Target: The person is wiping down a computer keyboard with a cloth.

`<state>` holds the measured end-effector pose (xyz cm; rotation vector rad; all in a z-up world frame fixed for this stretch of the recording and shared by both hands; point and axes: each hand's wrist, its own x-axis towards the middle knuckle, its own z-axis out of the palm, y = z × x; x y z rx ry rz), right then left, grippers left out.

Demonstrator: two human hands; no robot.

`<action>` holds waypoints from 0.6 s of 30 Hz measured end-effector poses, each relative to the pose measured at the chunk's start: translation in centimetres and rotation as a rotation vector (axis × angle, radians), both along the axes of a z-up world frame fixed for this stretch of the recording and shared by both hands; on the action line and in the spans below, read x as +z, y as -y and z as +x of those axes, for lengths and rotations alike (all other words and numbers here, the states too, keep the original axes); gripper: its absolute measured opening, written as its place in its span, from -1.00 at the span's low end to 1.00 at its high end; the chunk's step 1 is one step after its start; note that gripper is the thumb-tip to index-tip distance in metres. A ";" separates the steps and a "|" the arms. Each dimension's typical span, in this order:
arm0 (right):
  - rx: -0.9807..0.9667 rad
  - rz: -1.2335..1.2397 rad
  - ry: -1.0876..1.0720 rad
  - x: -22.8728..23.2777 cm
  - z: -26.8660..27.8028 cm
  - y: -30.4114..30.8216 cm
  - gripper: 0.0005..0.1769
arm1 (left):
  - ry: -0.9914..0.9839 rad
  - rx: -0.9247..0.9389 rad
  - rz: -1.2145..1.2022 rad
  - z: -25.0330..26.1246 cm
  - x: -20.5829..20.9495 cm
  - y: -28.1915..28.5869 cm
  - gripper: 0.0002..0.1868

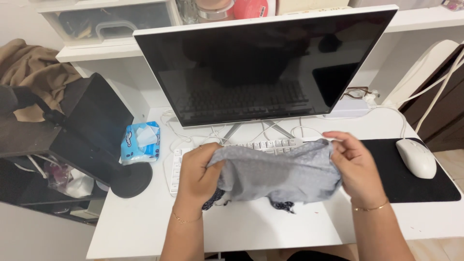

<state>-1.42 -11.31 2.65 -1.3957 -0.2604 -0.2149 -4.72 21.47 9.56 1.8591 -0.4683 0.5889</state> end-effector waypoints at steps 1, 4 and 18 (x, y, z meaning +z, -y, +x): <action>0.000 0.001 0.001 0.5 -0.2 0.4 -0.52 | 0.001 0.000 0.001 0.1 0.4 -0.2 -0.87; -0.236 -0.149 0.001 2.4 -0.9 1.2 -0.54 | -0.055 0.072 0.013 0.5 1.3 -0.7 -0.87; -0.201 -0.806 0.414 3.6 -5.8 -8.3 -0.02 | -0.564 -0.281 -0.707 3.8 -4.5 6.0 -0.63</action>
